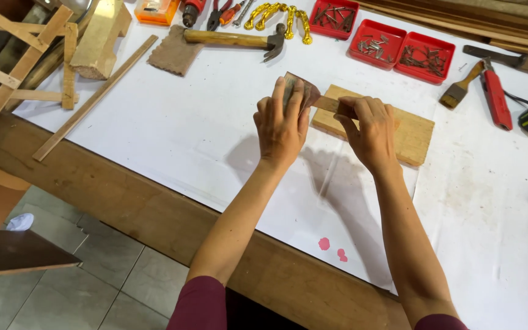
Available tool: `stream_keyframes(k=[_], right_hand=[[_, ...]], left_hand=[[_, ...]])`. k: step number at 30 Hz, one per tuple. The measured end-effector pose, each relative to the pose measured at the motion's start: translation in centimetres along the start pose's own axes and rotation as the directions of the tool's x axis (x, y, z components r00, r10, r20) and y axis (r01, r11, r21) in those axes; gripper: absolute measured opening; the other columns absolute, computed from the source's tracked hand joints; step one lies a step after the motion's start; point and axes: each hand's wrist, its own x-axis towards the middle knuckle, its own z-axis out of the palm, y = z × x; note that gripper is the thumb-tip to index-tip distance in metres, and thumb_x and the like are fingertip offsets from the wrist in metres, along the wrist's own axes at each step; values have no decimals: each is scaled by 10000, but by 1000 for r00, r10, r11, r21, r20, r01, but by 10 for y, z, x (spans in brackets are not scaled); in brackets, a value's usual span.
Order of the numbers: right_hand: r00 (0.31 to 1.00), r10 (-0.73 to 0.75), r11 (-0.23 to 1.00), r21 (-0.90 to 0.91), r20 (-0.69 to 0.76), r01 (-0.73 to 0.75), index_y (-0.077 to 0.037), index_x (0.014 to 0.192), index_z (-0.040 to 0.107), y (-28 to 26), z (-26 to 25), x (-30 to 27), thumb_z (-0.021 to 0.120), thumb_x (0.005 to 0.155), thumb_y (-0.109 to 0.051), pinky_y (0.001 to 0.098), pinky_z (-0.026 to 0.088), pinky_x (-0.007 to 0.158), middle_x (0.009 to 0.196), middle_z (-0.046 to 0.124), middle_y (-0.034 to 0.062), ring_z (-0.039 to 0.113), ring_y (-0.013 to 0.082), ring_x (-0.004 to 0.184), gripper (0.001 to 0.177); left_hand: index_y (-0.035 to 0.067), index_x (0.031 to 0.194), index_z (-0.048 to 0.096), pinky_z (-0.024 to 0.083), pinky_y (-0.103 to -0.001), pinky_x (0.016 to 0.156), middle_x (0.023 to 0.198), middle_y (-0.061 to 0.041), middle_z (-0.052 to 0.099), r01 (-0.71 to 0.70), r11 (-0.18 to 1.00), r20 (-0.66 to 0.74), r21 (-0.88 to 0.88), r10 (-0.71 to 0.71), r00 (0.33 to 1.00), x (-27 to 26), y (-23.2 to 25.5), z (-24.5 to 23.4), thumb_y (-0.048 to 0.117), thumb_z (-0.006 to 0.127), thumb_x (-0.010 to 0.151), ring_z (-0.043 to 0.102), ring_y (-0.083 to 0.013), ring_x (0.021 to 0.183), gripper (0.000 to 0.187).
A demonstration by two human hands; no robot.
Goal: The person hammers nails into small wooden frame assemblies on a workbench, then sorts through a pile of thin wood strips and sands small wood pieces with a sanding block, rubbing the surfaces and edges of each piece by hand.
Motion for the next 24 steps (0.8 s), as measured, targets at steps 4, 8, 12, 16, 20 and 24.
stream_keyframes(k=[4, 8, 12, 16, 20, 24], right_hand=[[999, -40, 998, 45, -3, 40, -91, 1158, 690, -8, 18, 14, 808, 932, -85, 395, 410, 824, 976, 684, 33, 619, 249, 919, 255], [999, -44, 992, 123, 11, 42, -76, 1200, 689, -13, 25, 23, 776, 944, -34, 390, 413, 842, 979, 680, 36, 624, 238, 920, 273], [998, -43, 992, 119, 37, 38, -61, 1144, 715, -30, 36, 39, 797, 894, -17, 416, 415, 789, 928, 673, 70, 624, 270, 876, 267], [995, -99, 957, 274, 9, 92, -43, 1183, 690, -27, 56, 39, 790, 914, 3, 397, 488, 857, 1012, 684, 82, 628, 277, 939, 290], [990, -138, 953, 275, 23, 126, -33, 1173, 696, -39, 69, 51, 815, 901, 11, 410, 493, 831, 993, 704, 83, 650, 277, 926, 301], [995, -84, 937, 343, 49, 62, -33, 1208, 704, -52, 79, 58, 790, 888, 21, 371, 521, 823, 1012, 708, 94, 657, 269, 919, 336]], left_hand=[[161, 1526, 499, 443, -509, 961, 1595, -151, 384, 63, 998, -21, -13, -64, 998, -6, 1, 3, 244, 732, 972, 494, -353, 1173, 607], [209, 1527, 503, 455, -477, 939, 1590, -100, 401, -6, 1000, -4, -19, 6, 1000, -3, -18, 0, 273, 739, 973, 505, -332, 1149, 605], [178, 1540, 490, 450, -489, 944, 1599, -131, 392, 122, 992, -73, 39, -119, 990, -3, -23, -4, 260, 728, 1006, 501, -338, 1143, 591], [196, 1516, 504, 458, -482, 931, 1599, -128, 397, 34, 999, -23, 17, -33, 999, -8, -41, -14, 277, 727, 975, 506, -339, 1138, 590], [194, 1536, 494, 453, -489, 956, 1612, -106, 387, 145, 983, -78, 116, -137, 988, -7, -52, -25, 273, 731, 1003, 504, -345, 1176, 588], [196, 1541, 490, 464, -490, 965, 1617, -119, 382, 45, 997, -50, 64, -42, 998, -11, -59, -32, 266, 730, 970, 507, -347, 1166, 623]])
